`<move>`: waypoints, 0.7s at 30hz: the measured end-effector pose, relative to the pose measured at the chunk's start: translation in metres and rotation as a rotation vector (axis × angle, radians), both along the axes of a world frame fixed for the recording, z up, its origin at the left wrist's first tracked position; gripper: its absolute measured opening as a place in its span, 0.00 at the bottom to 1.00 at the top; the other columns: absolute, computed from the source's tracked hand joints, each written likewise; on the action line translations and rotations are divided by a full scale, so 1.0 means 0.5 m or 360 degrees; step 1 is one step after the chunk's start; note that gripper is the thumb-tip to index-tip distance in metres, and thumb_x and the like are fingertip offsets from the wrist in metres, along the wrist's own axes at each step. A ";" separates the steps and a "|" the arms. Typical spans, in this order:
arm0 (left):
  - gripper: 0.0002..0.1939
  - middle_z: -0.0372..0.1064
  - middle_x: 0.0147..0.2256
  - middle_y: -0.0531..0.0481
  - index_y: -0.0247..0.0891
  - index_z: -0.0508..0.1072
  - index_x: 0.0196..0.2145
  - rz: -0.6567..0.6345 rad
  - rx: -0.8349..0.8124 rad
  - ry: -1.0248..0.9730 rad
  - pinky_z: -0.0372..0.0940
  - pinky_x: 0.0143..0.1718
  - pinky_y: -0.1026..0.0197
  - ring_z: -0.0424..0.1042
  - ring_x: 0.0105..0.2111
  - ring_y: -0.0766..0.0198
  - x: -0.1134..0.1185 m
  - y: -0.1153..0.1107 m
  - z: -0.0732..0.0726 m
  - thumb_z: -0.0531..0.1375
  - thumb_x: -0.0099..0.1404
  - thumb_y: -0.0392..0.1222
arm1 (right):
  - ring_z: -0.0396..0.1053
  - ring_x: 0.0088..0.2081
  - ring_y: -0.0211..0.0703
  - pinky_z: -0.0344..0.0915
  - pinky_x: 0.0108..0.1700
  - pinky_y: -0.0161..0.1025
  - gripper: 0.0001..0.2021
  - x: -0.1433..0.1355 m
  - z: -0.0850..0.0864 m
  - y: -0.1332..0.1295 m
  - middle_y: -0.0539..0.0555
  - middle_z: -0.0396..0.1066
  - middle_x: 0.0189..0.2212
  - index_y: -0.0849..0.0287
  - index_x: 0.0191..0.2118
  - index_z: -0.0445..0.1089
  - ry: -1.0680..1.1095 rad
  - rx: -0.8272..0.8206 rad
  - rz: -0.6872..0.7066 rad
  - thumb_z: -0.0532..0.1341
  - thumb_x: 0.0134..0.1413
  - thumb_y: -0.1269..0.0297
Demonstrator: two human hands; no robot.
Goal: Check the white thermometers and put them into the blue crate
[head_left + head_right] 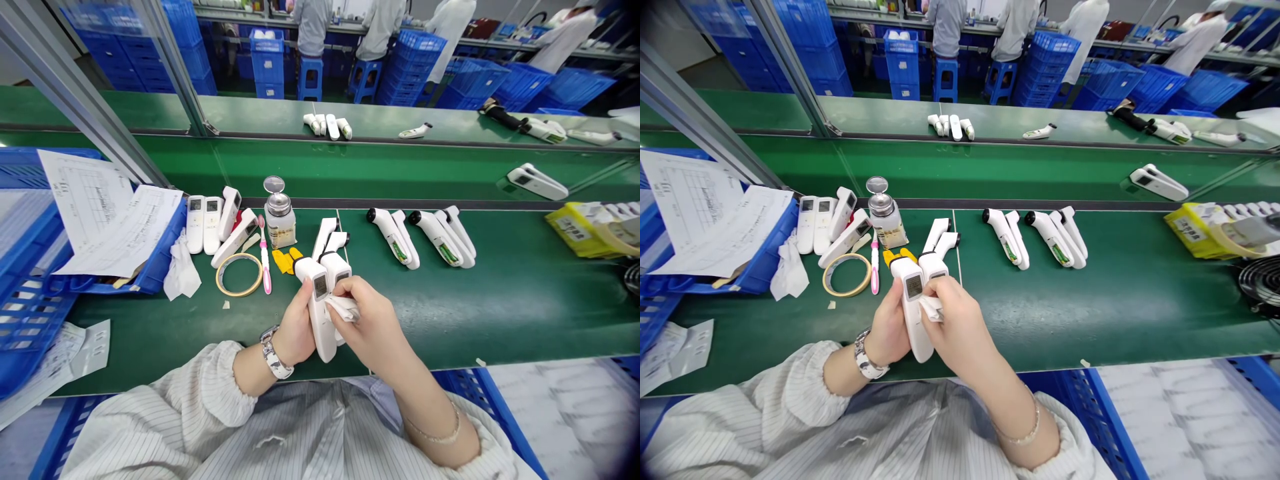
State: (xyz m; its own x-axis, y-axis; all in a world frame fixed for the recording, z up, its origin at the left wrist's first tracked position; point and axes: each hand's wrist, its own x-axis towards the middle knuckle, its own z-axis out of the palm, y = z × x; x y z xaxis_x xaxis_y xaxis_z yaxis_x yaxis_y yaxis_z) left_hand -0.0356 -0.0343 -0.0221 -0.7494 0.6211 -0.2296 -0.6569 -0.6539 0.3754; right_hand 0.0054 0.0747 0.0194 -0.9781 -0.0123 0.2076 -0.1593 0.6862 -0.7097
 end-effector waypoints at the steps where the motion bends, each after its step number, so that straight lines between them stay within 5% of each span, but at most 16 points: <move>1: 0.21 0.72 0.39 0.46 0.37 0.71 0.43 0.0005 0.0001 0.0004 0.55 0.53 0.54 0.65 0.49 0.54 0.000 0.000 0.000 0.52 0.62 0.54 | 0.62 0.31 0.38 0.58 0.31 0.33 0.09 0.000 0.000 0.000 0.49 0.62 0.31 0.56 0.34 0.58 -0.0002 -0.0004 0.0007 0.56 0.49 0.77; 9: 0.25 0.70 0.44 0.42 0.33 0.68 0.48 -0.0080 0.0077 0.0034 0.55 0.53 0.54 0.65 0.49 0.53 -0.002 -0.001 0.007 0.50 0.62 0.55 | 0.63 0.35 0.42 0.59 0.37 0.37 0.06 -0.003 0.000 -0.013 0.52 0.63 0.33 0.56 0.35 0.59 0.0187 -0.0073 0.0153 0.54 0.53 0.75; 15: 0.32 0.68 0.46 0.39 0.30 0.68 0.48 -0.0218 0.0002 -0.0088 0.58 0.50 0.51 0.67 0.46 0.52 -0.014 -0.007 0.013 0.45 0.62 0.60 | 0.66 0.33 0.38 0.61 0.34 0.33 0.10 0.029 0.049 0.046 0.49 0.67 0.33 0.55 0.37 0.62 -0.0383 -0.0104 0.0861 0.57 0.50 0.76; 17: 0.31 0.68 0.47 0.38 0.30 0.67 0.49 -0.0164 0.0013 -0.0041 0.56 0.51 0.49 0.66 0.47 0.50 -0.018 -0.009 0.014 0.45 0.62 0.59 | 0.66 0.30 0.38 0.62 0.30 0.33 0.07 0.044 0.053 0.091 0.50 0.68 0.33 0.55 0.38 0.62 -0.0389 -0.0117 0.0608 0.57 0.53 0.71; 19: 0.31 0.67 0.47 0.37 0.30 0.65 0.50 -0.0140 0.0042 -0.0003 0.55 0.52 0.47 0.65 0.48 0.48 -0.019 -0.011 0.015 0.45 0.63 0.58 | 0.66 0.29 0.39 0.62 0.27 0.34 0.06 0.054 0.044 0.135 0.51 0.68 0.34 0.55 0.39 0.63 -0.0301 -0.0025 0.0130 0.57 0.54 0.66; 21: 0.31 0.67 0.48 0.36 0.30 0.64 0.52 -0.0173 0.0065 -0.0013 0.53 0.53 0.47 0.65 0.49 0.47 -0.019 -0.013 0.016 0.46 0.62 0.59 | 0.68 0.36 0.44 0.64 0.34 0.37 0.08 0.059 0.027 0.166 0.53 0.68 0.39 0.54 0.41 0.64 -0.0127 0.0124 -0.0261 0.58 0.54 0.64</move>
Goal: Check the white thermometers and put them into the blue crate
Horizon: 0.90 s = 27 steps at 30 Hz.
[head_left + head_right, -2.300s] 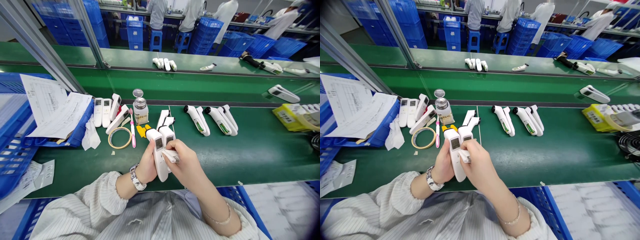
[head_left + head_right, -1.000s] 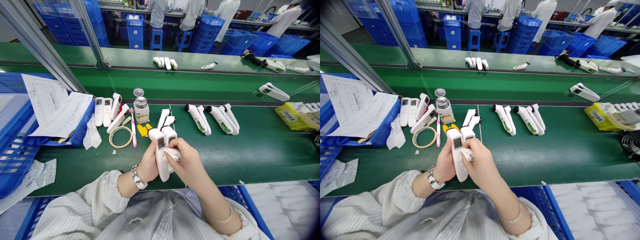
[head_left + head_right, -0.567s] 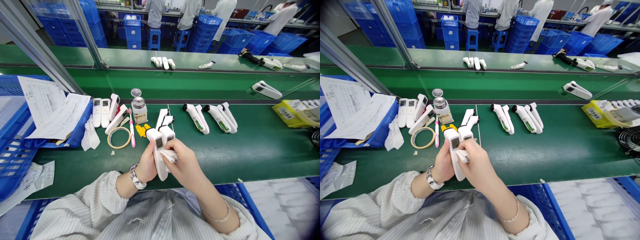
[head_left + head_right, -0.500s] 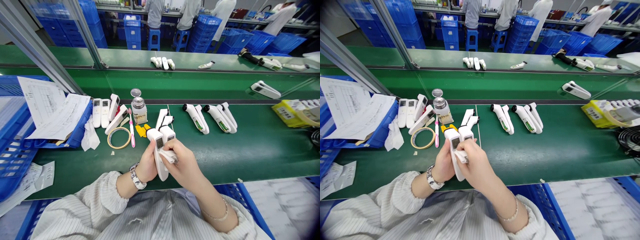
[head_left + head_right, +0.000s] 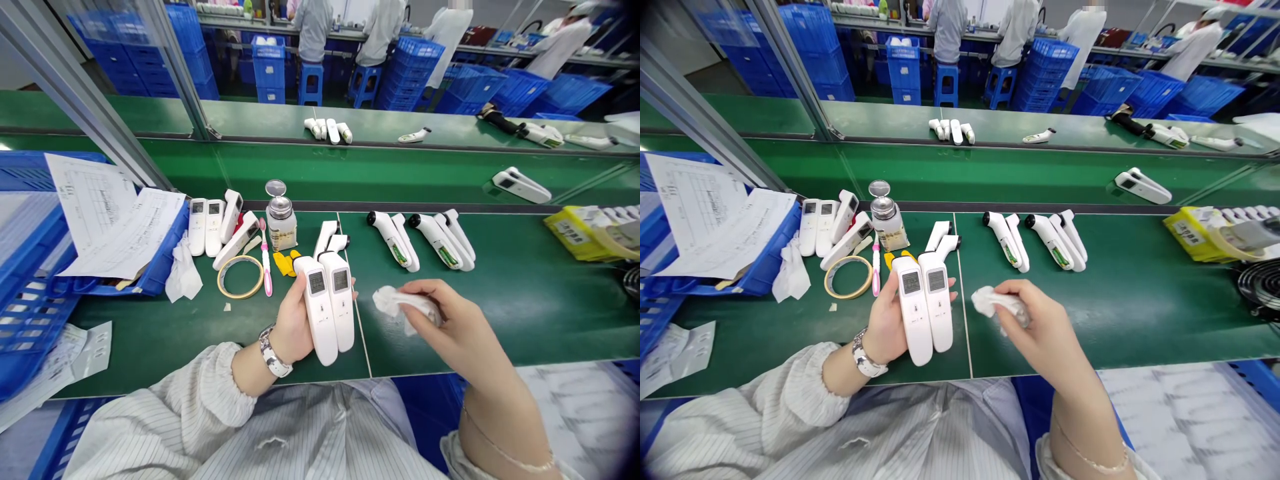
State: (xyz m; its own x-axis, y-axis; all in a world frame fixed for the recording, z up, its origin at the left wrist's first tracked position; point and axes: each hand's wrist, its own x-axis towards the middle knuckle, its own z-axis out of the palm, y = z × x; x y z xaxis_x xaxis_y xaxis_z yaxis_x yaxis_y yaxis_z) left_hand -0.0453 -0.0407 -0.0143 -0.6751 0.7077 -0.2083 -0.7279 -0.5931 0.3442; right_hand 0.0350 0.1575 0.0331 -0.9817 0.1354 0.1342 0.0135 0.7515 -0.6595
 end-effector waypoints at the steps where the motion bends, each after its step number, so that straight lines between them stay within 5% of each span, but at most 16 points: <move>1: 0.32 0.66 0.48 0.35 0.30 0.63 0.52 -0.0028 0.0008 -0.0021 0.53 0.53 0.47 0.65 0.49 0.46 0.000 -0.001 0.001 0.46 0.62 0.59 | 0.66 0.42 0.47 0.64 0.40 0.40 0.10 0.002 -0.010 0.008 0.54 0.67 0.44 0.54 0.43 0.64 0.0093 0.0054 -0.0108 0.58 0.53 0.63; 4: 0.34 0.64 0.50 0.34 0.30 0.61 0.54 -0.0098 0.0036 -0.0081 0.52 0.53 0.46 0.64 0.49 0.45 0.001 -0.002 0.004 0.46 0.61 0.60 | 0.58 0.54 0.51 0.56 0.53 0.47 0.14 0.008 -0.036 0.002 0.56 0.61 0.52 0.53 0.47 0.62 0.0178 -0.0091 -0.0122 0.57 0.54 0.62; 9: 0.35 0.63 0.51 0.33 0.29 0.61 0.53 -0.0170 0.0150 -0.0096 0.52 0.54 0.48 0.61 0.52 0.47 0.001 -0.003 0.005 0.46 0.60 0.61 | 0.67 0.42 0.46 0.64 0.45 0.45 0.21 0.022 -0.065 -0.056 0.56 0.68 0.41 0.54 0.57 0.52 -0.0323 -0.0841 0.0150 0.53 0.59 0.59; 12: 0.36 0.62 0.52 0.34 0.28 0.62 0.53 -0.0212 0.0192 -0.0106 0.51 0.54 0.48 0.61 0.52 0.49 0.000 -0.005 0.005 0.46 0.60 0.63 | 0.67 0.34 0.42 0.64 0.39 0.42 0.25 0.029 -0.075 -0.083 0.52 0.68 0.33 0.55 0.61 0.45 -0.0470 -0.1079 0.0308 0.52 0.60 0.61; 27: 0.38 0.58 0.55 0.34 0.29 0.54 0.57 -0.0225 0.0221 -0.0133 0.52 0.53 0.47 0.62 0.51 0.48 0.003 -0.009 0.008 0.46 0.60 0.62 | 0.61 0.26 0.36 0.60 0.29 0.35 0.30 0.033 -0.087 -0.107 0.45 0.62 0.25 0.50 0.60 0.47 -0.0335 -0.0950 0.0221 0.58 0.54 0.67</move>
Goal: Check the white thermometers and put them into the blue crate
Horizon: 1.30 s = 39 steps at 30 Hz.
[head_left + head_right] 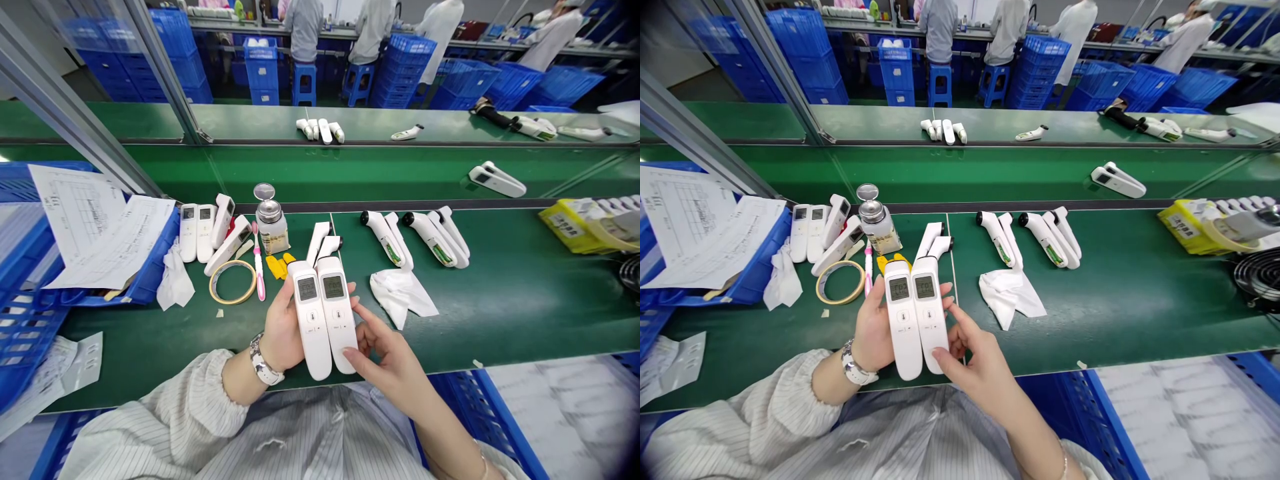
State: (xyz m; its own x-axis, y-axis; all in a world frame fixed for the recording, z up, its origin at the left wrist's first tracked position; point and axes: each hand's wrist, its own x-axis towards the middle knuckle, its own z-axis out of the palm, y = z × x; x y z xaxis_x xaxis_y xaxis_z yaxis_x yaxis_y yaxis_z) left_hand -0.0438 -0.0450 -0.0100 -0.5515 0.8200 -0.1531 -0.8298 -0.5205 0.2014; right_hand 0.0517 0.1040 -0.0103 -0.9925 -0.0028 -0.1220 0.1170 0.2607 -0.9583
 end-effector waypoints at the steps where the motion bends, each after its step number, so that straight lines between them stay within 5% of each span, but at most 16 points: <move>1: 0.38 0.56 0.55 0.34 0.29 0.54 0.58 0.0007 -0.0006 -0.0006 0.52 0.53 0.46 0.62 0.51 0.48 0.000 0.000 0.000 0.46 0.60 0.62 | 0.61 0.25 0.36 0.60 0.29 0.35 0.29 0.000 -0.001 -0.003 0.45 0.62 0.25 0.51 0.60 0.48 0.0026 0.0058 -0.0016 0.58 0.54 0.67; 8: 0.38 0.54 0.57 0.37 0.31 0.58 0.56 -0.0017 -0.0066 0.0061 0.56 0.50 0.49 0.63 0.48 0.50 -0.001 0.000 0.000 0.47 0.58 0.63 | 0.60 0.22 0.36 0.60 0.25 0.35 0.31 0.008 -0.001 -0.025 0.45 0.61 0.22 0.56 0.62 0.43 0.0262 0.0644 -0.0047 0.57 0.55 0.65; 17: 0.31 0.62 0.52 0.44 0.39 0.60 0.54 0.0066 -0.0252 0.0092 0.61 0.46 0.55 0.66 0.46 0.55 0.006 0.001 -0.010 0.55 0.58 0.58 | 0.61 0.26 0.42 0.61 0.26 0.38 0.32 0.009 -0.007 -0.047 0.50 0.62 0.25 0.52 0.62 0.40 0.0635 0.0840 0.0067 0.57 0.56 0.62; 21: 0.30 0.68 0.46 0.41 0.35 0.64 0.52 -0.0049 -0.0345 0.0121 0.64 0.38 0.55 0.71 0.36 0.57 0.008 -0.001 -0.016 0.56 0.57 0.57 | 0.63 0.29 0.43 0.63 0.29 0.39 0.31 0.008 -0.012 -0.042 0.50 0.63 0.28 0.51 0.62 0.42 0.0581 0.0715 0.0118 0.57 0.56 0.62; 25: 0.26 0.66 0.49 0.42 0.36 0.65 0.50 0.0048 -0.0389 0.0170 0.62 0.44 0.57 0.69 0.42 0.57 0.008 -0.001 -0.019 0.58 0.57 0.52 | 0.63 0.29 0.41 0.64 0.32 0.39 0.27 0.009 -0.017 -0.033 0.50 0.63 0.29 0.51 0.60 0.46 0.0406 0.0401 0.0095 0.55 0.57 0.63; 34: 0.21 0.71 0.41 0.41 0.33 0.72 0.41 0.0099 -0.0515 0.0392 0.67 0.37 0.56 0.71 0.38 0.56 0.013 -0.002 -0.021 0.63 0.53 0.49 | 0.67 0.31 0.43 0.66 0.33 0.39 0.38 0.014 -0.050 -0.060 0.54 0.66 0.36 0.50 0.63 0.33 0.0276 -0.0022 0.0151 0.58 0.55 0.60; 39: 0.29 0.72 0.38 0.38 0.30 0.72 0.39 0.0128 -0.0602 0.0409 0.66 0.40 0.55 0.70 0.41 0.52 0.017 0.005 -0.008 0.56 0.54 0.61 | 0.66 0.31 0.45 0.64 0.30 0.38 0.35 0.015 -0.058 -0.053 0.54 0.66 0.35 0.51 0.63 0.36 0.0244 -0.0083 0.0139 0.56 0.56 0.54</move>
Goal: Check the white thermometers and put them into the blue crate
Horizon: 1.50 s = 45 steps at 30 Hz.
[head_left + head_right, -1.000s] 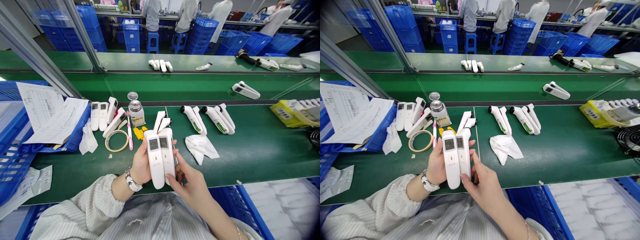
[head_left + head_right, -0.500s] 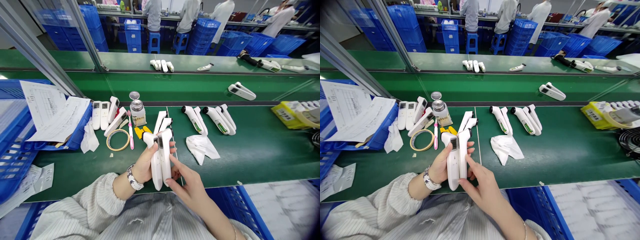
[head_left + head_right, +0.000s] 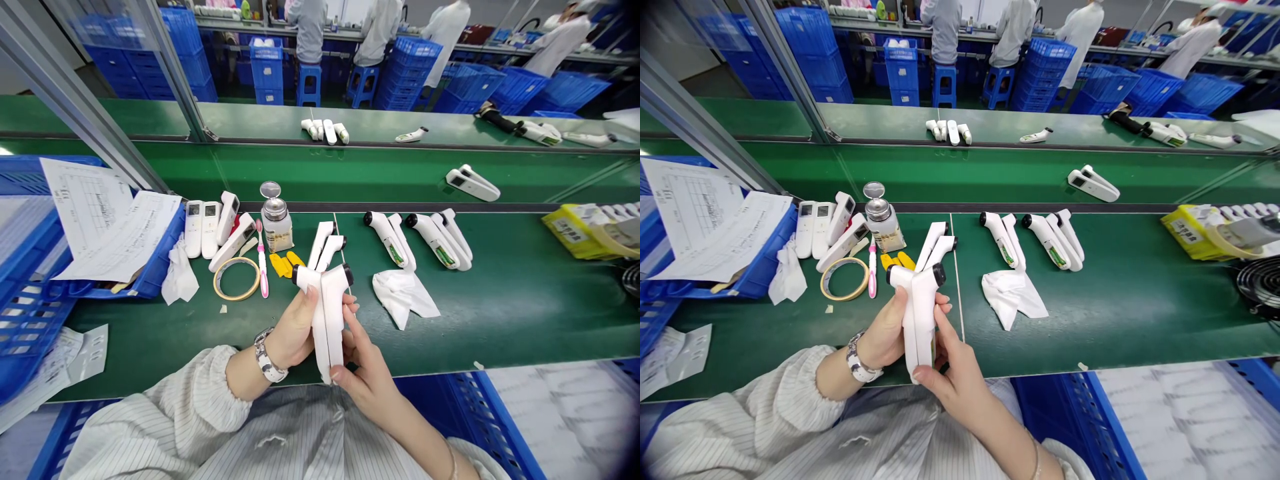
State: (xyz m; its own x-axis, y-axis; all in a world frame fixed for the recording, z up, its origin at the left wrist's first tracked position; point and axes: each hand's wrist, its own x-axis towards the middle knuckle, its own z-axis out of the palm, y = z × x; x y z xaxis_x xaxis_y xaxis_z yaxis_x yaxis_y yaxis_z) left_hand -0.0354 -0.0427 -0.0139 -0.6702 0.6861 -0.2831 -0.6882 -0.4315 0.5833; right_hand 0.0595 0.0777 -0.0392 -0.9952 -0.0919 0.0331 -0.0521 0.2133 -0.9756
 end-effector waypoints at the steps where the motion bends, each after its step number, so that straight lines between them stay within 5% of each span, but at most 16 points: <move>1: 0.29 0.71 0.39 0.37 0.30 0.72 0.40 0.0000 -0.0002 -0.0015 0.66 0.40 0.55 0.70 0.41 0.51 0.000 0.001 0.002 0.54 0.56 0.61 | 0.66 0.31 0.45 0.64 0.30 0.38 0.33 0.001 -0.001 0.001 0.54 0.66 0.34 0.51 0.63 0.36 -0.0019 -0.0013 -0.0029 0.54 0.57 0.54; 6: 0.19 0.68 0.46 0.41 0.38 0.63 0.51 0.0038 0.0122 -0.0033 0.64 0.44 0.49 0.67 0.46 0.51 -0.002 0.001 0.005 0.54 0.63 0.43 | 0.65 0.30 0.43 0.64 0.29 0.37 0.29 0.004 -0.004 0.000 0.52 0.64 0.29 0.51 0.63 0.40 -0.0110 -0.0136 -0.0197 0.51 0.59 0.55; 10: 0.21 0.70 0.43 0.47 0.41 0.64 0.49 0.0106 0.0042 0.0113 0.65 0.41 0.56 0.70 0.41 0.57 -0.003 0.002 -0.001 0.59 0.58 0.35 | 0.66 0.29 0.43 0.66 0.30 0.38 0.35 0.004 0.000 -0.002 0.52 0.67 0.33 0.50 0.62 0.37 -0.0089 -0.0211 -0.0381 0.57 0.54 0.55; 18: 0.11 0.72 0.33 0.46 0.34 0.71 0.36 0.0078 -0.0056 0.0244 0.64 0.36 0.58 0.71 0.33 0.59 -0.008 0.011 -0.018 0.63 0.54 0.39 | 0.60 0.53 0.52 0.63 0.50 0.47 0.29 0.001 0.010 0.002 0.57 0.60 0.54 0.53 0.59 0.47 -0.0126 -0.0112 -0.0443 0.59 0.53 0.60; 31: 0.14 0.71 0.37 0.46 0.36 0.66 0.42 0.0076 -0.0031 0.0098 0.66 0.38 0.58 0.71 0.36 0.60 -0.014 0.018 -0.020 0.60 0.56 0.32 | 0.50 0.60 0.47 0.51 0.59 0.50 0.21 -0.009 0.015 0.026 0.53 0.53 0.59 0.52 0.58 0.52 -0.0388 -0.0439 -0.0461 0.49 0.60 0.55; 37: 0.15 0.71 0.37 0.48 0.38 0.67 0.41 0.0052 -0.0029 0.0123 0.65 0.39 0.60 0.71 0.36 0.62 -0.013 0.016 -0.026 0.61 0.56 0.34 | 0.52 0.59 0.47 0.52 0.59 0.49 0.20 -0.011 -0.001 0.025 0.53 0.55 0.58 0.52 0.57 0.53 -0.0401 -0.0730 -0.0448 0.51 0.60 0.56; 45: 0.15 0.71 0.36 0.51 0.38 0.68 0.39 0.0065 -0.0072 0.0330 0.64 0.41 0.61 0.69 0.37 0.64 -0.005 0.014 -0.029 0.64 0.53 0.34 | 0.59 0.53 0.46 0.57 0.55 0.43 0.19 -0.015 -0.006 0.023 0.51 0.63 0.51 0.50 0.54 0.56 -0.0300 -0.0735 -0.0376 0.57 0.57 0.62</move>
State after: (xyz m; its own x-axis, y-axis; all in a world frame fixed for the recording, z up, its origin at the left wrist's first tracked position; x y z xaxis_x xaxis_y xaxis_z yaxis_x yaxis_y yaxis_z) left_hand -0.0379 -0.0358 -0.0284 -0.7444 0.6467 -0.1662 -0.5339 -0.4270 0.7298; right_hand 0.0518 0.0892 -0.0422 -0.9796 0.1164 -0.1639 0.1301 -0.2547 -0.9582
